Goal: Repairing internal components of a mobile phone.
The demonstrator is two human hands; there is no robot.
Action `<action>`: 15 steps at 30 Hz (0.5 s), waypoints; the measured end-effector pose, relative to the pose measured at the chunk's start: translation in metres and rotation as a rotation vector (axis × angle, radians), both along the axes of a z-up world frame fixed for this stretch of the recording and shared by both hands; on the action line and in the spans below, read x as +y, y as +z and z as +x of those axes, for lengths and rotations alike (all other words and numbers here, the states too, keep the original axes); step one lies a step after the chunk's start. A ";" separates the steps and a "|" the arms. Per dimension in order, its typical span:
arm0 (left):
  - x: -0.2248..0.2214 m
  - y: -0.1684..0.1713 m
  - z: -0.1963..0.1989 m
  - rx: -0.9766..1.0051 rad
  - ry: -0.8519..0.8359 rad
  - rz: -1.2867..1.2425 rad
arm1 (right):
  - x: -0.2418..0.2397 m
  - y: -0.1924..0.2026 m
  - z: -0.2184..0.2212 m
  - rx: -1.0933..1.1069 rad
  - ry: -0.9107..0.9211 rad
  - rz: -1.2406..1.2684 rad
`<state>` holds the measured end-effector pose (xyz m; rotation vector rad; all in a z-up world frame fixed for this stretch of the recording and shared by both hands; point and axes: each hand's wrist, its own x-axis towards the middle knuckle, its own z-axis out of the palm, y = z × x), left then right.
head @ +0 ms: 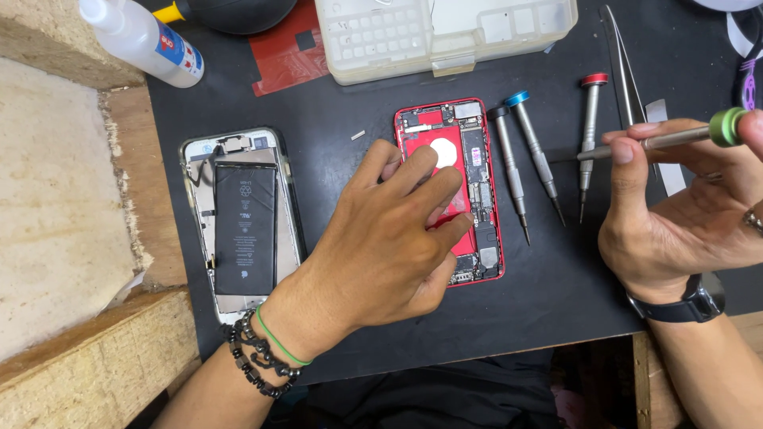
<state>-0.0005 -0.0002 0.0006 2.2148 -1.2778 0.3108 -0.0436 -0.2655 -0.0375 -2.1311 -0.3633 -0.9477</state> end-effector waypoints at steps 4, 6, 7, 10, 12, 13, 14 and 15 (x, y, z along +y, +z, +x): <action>0.000 -0.001 0.000 0.017 -0.006 -0.019 | -0.006 -0.006 -0.004 0.014 0.000 0.020; 0.000 0.000 0.000 0.025 0.001 -0.024 | -0.008 -0.009 -0.006 0.041 -0.003 0.047; 0.000 0.000 0.000 0.027 0.001 -0.023 | -0.006 -0.007 -0.005 0.042 -0.003 0.048; 0.000 -0.001 0.000 0.051 -0.001 -0.015 | -0.001 -0.001 -0.003 0.063 -0.029 0.020; 0.000 -0.001 0.001 0.037 -0.004 -0.004 | 0.001 0.000 -0.003 0.079 -0.068 0.011; 0.000 0.000 0.001 0.039 -0.005 -0.003 | 0.000 -0.001 -0.003 0.081 -0.068 0.012; 0.000 0.000 0.001 0.037 -0.004 -0.010 | -0.001 -0.002 -0.003 0.087 -0.068 0.024; 0.000 0.000 0.001 0.036 -0.004 -0.016 | -0.002 -0.003 -0.004 0.093 -0.067 0.036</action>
